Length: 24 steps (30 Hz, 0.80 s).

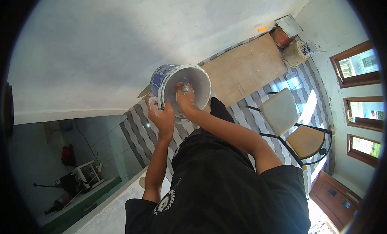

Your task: Applying plaster to a wall using a wide paint brush.

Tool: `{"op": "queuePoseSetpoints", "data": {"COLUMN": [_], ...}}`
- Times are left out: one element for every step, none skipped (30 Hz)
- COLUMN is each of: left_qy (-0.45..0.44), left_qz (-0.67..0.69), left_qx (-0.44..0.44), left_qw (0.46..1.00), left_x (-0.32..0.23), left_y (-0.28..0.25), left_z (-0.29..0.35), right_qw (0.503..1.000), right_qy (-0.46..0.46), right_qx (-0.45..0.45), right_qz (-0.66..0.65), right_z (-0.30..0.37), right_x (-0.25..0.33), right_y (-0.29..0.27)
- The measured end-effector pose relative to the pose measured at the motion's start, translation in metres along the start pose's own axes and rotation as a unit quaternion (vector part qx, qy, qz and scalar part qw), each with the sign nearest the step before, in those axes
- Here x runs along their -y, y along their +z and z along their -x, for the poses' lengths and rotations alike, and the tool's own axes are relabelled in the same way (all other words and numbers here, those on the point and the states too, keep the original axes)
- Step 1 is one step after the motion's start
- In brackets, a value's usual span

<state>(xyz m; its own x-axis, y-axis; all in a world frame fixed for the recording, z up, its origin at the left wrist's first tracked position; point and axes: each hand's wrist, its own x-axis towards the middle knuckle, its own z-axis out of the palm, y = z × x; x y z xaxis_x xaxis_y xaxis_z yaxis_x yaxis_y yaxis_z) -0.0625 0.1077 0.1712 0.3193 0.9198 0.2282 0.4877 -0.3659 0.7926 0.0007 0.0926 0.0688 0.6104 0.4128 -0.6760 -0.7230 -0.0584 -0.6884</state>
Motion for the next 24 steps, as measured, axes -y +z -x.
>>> {"op": "queuePoseSetpoints", "data": {"left_qy": [0.015,0.016,0.020,0.023,0.023,-0.005,-0.034,-0.032,-0.027,-0.022,-0.022,0.002,0.025,0.026,-0.004,-0.035,-0.034,-0.024,-0.014,-0.012,-0.032,-0.050,-0.046,-0.042], "left_qz": [0.018,0.017,0.016,0.014,0.015,0.002,-0.011,-0.009,-0.023,-0.037,-0.035,-0.048,-0.061,-0.057,-0.054,-0.049,-0.048,-0.057,-0.065,-0.060,-0.047,-0.033,-0.027,-0.026], "left_qx": [-0.006,-0.008,-0.012,-0.016,-0.019,-0.014,-0.010,-0.014,-0.018,-0.023,-0.029,-0.046,-0.064,-0.064,-0.055,-0.045,-0.046,-0.047,-0.048,-0.044,-0.030,-0.016,-0.009,0.003], "left_qw": [1.000,1.000,1.000,1.000,0.999,1.000,0.999,0.999,0.999,0.999,0.999,0.998,0.996,0.996,0.997,0.997,0.997,0.997,0.997,0.997,0.998,0.998,0.999,0.999], "left_x": [0.000,0.002,0.004,0.006,0.006,0.006,0.007,0.007,0.010,0.014,0.014,0.016,0.019,0.018,0.020,0.023,0.028,0.034,0.039,0.035,0.030,0.026,0.026,0.027], "left_y": [0.000,0.001,0.001,0.000,0.000,-0.003,-0.005,-0.006,-0.010,-0.014,-0.014,-0.016,-0.018,-0.018,-0.023,-0.026,-0.031,-0.035,-0.037,-0.036,-0.035,-0.033,-0.032,-0.032], "left_z": [0.002,0.002,0.002,0.001,0.001,0.000,-0.001,-0.003,-0.005,-0.006,-0.005,-0.007,-0.009,-0.012,-0.017,-0.022,-0.026,-0.031,-0.034,-0.036,-0.038,-0.040,-0.043,-0.046], "right_qw": [1.000,0.999,0.999,0.997,0.992,0.992,0.986,0.979,0.978,0.970,0.960,0.960,0.953,0.947,0.948,0.945,0.942,0.942,0.942,0.943,0.944,0.947,0.949,0.949], "right_qy": [-0.009,-0.016,-0.017,0.017,0.049,0.048,0.060,0.069,0.070,0.075,0.079,0.079,0.089,0.094,0.093,0.088,0.083,0.080,0.058,0.034,0.029,0.006,-0.018,-0.026], "right_qx": [0.019,0.037,0.040,0.067,0.093,0.097,0.123,0.148,0.156,0.191,0.222,0.227,0.246,0.261,0.262,0.266,0.272,0.272,0.272,0.269,0.264,0.243,0.221,0.215], "right_qz": [-0.008,-0.016,-0.016,-0.041,-0.066,-0.064,-0.091,-0.119,-0.116,-0.133,-0.149,-0.146,-0.152,-0.159,-0.158,-0.169,-0.181,-0.181,-0.187,-0.193,-0.194,-0.209,-0.225,-0.227], "right_z": [-0.003,-0.001,0.000,0.001,0.005,0.010,0.016,0.022,0.030,0.040,0.048,0.055,0.061,0.067,0.072,0.078,0.081,0.082,0.082,0.083,0.083,0.083,0.083,0.083], "right_x": [-0.005,-0.003,0.000,0.005,0.013,0.019,0.024,0.033,0.042,0.051,0.062,0.070,0.078,0.086,0.092,0.098,0.100,0.100,0.100,0.101,0.102,0.104,0.107,0.109], "right_y": [-0.001,0.002,0.002,-0.002,-0.008,-0.015,-0.023,-0.032,-0.040,-0.048,-0.060,-0.069,-0.076,-0.083,-0.085,-0.086,-0.087,-0.088,-0.088,-0.092,-0.093,-0.094,-0.094,-0.094]}}
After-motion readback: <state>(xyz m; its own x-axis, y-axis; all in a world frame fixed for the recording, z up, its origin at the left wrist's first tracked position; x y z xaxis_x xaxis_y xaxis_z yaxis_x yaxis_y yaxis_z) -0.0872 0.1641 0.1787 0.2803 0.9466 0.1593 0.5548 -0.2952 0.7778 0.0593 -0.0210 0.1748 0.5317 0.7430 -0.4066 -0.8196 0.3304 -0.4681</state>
